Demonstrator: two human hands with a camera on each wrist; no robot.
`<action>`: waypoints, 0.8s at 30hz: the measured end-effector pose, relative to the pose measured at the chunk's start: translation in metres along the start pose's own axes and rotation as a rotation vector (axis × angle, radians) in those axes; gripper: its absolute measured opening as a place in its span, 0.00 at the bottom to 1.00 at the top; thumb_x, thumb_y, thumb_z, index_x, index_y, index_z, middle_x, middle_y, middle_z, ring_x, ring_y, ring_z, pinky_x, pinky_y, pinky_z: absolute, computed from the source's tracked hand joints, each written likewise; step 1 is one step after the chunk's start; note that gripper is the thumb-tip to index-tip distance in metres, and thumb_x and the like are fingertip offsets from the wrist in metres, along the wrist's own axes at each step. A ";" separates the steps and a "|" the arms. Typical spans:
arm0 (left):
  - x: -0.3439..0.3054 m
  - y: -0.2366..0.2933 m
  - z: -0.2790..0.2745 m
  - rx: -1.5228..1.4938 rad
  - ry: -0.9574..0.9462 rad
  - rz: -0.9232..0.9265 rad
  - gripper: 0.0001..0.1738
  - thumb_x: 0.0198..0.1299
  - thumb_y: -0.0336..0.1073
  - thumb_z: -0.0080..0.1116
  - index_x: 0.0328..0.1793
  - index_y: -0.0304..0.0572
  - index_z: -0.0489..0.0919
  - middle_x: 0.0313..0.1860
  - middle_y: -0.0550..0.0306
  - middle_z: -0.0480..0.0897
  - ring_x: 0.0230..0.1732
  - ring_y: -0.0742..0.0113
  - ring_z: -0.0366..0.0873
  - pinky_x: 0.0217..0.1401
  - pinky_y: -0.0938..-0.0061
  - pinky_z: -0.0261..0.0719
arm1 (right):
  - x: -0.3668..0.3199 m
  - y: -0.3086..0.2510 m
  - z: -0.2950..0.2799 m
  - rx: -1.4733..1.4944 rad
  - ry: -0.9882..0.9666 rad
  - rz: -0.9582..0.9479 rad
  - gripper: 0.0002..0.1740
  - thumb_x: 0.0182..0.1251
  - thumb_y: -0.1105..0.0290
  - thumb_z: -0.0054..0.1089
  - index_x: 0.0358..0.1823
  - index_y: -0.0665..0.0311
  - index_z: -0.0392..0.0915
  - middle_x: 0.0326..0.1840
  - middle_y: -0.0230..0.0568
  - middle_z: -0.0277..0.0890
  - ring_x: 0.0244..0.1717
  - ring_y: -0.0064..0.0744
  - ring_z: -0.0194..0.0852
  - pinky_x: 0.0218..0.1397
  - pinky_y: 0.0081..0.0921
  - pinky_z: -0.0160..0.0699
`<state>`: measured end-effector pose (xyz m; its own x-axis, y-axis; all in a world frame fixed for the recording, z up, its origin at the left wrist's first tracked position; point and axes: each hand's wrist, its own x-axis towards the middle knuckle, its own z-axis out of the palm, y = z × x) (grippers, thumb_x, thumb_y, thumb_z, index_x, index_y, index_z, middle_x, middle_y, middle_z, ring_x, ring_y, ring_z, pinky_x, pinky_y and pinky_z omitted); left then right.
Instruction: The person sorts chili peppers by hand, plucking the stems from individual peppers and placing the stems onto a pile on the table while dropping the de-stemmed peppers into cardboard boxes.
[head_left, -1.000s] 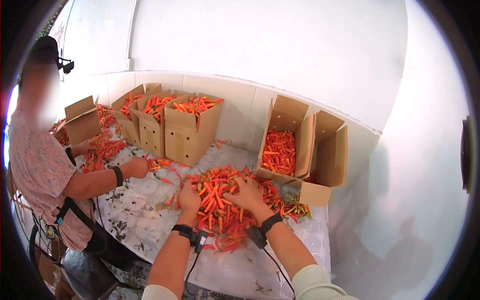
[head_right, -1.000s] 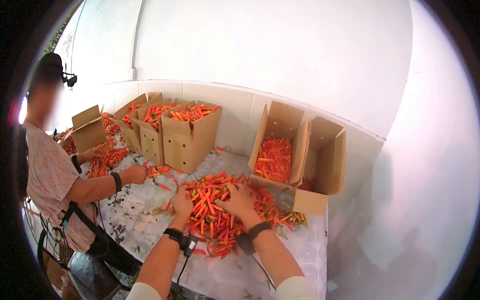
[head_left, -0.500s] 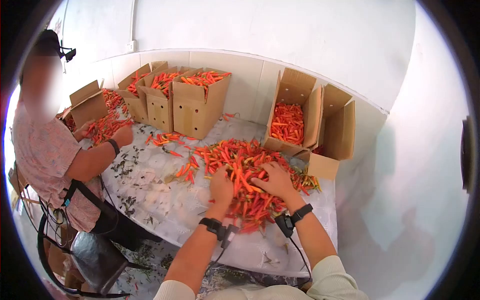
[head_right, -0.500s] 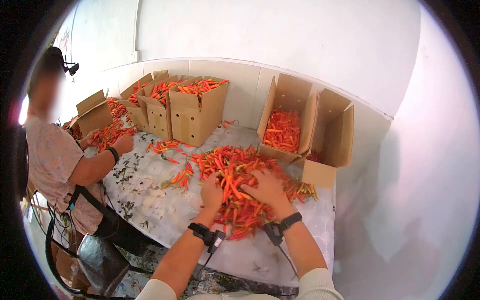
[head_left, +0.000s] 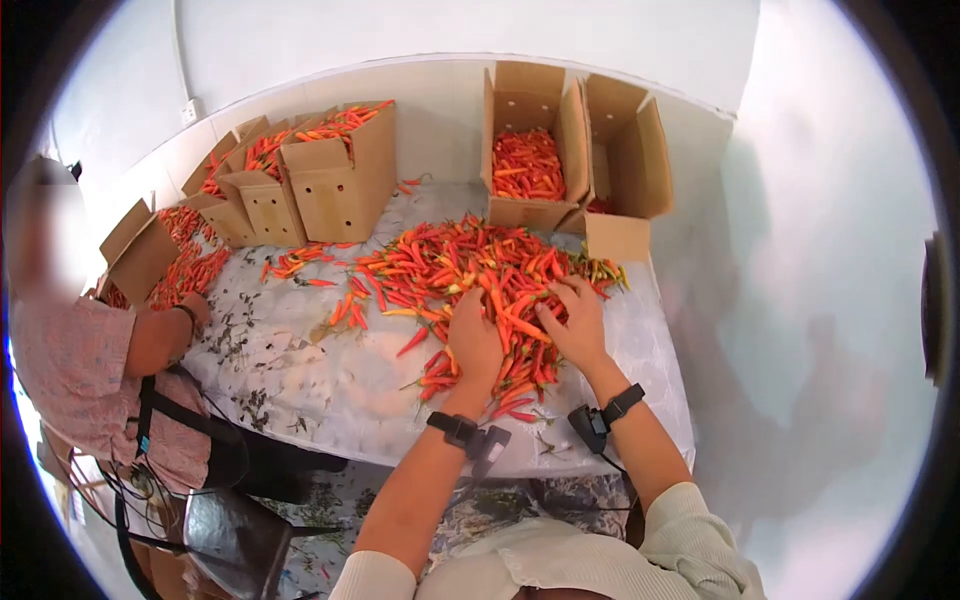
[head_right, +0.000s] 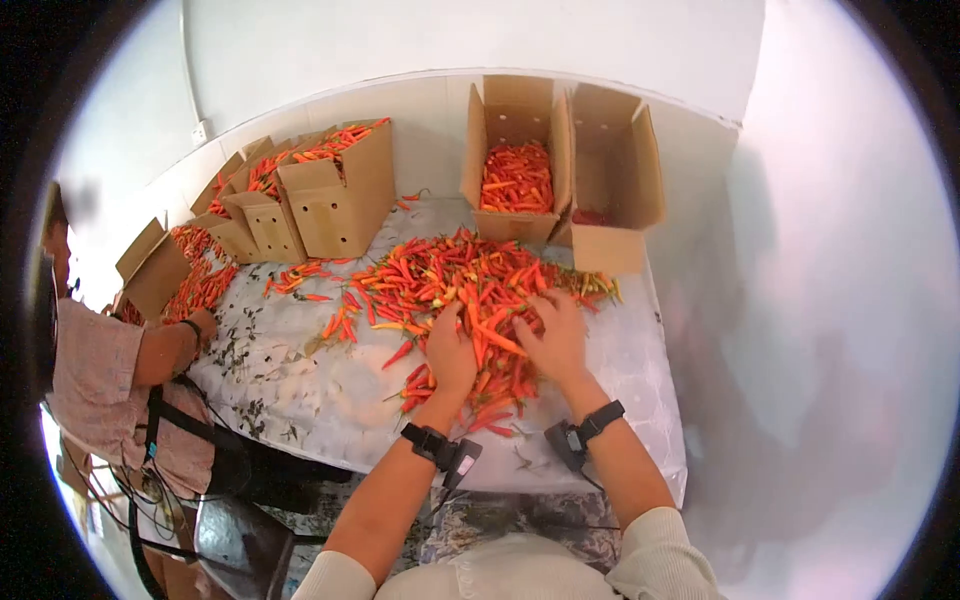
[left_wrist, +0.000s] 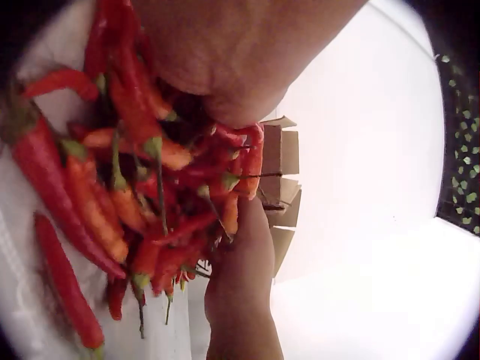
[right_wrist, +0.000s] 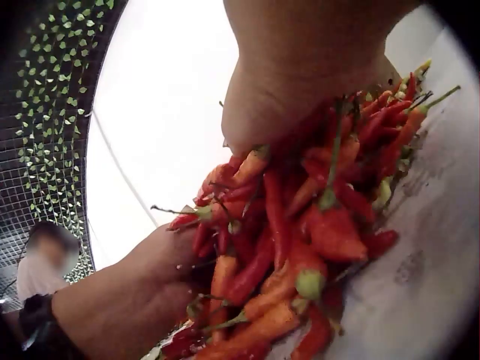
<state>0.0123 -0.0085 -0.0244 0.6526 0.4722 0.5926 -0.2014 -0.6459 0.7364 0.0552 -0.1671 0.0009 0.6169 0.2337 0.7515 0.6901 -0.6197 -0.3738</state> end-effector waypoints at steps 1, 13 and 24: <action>-0.001 0.002 0.004 -0.015 0.003 0.036 0.22 0.49 0.19 0.48 0.53 0.36 0.74 0.53 0.43 0.76 0.55 0.47 0.73 0.57 0.61 0.70 | -0.005 0.004 -0.001 -0.044 0.015 0.037 0.18 0.55 0.63 0.63 0.43 0.67 0.76 0.51 0.54 0.70 0.52 0.53 0.69 0.56 0.39 0.68; 0.018 -0.010 -0.019 0.041 -0.066 0.254 0.15 0.66 0.29 0.41 0.57 0.38 0.71 0.52 0.45 0.77 0.50 0.53 0.77 0.51 0.67 0.74 | -0.034 0.038 -0.024 0.004 0.176 0.209 0.13 0.51 0.80 0.53 0.40 0.62 0.76 0.42 0.47 0.74 0.45 0.51 0.71 0.47 0.41 0.71; -0.002 -0.050 -0.101 0.409 -0.356 -0.124 0.08 0.64 0.33 0.47 0.42 0.36 0.73 0.41 0.45 0.79 0.39 0.48 0.78 0.44 0.60 0.73 | -0.001 0.041 -0.042 0.228 0.110 0.222 0.10 0.56 0.79 0.51 0.39 0.62 0.75 0.34 0.46 0.74 0.37 0.51 0.73 0.39 0.41 0.72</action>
<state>-0.0526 0.0835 -0.0290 0.8740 0.3737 0.3106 0.1465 -0.8121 0.5649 0.0669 -0.2240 0.0075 0.7260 0.0221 0.6874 0.6177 -0.4603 -0.6376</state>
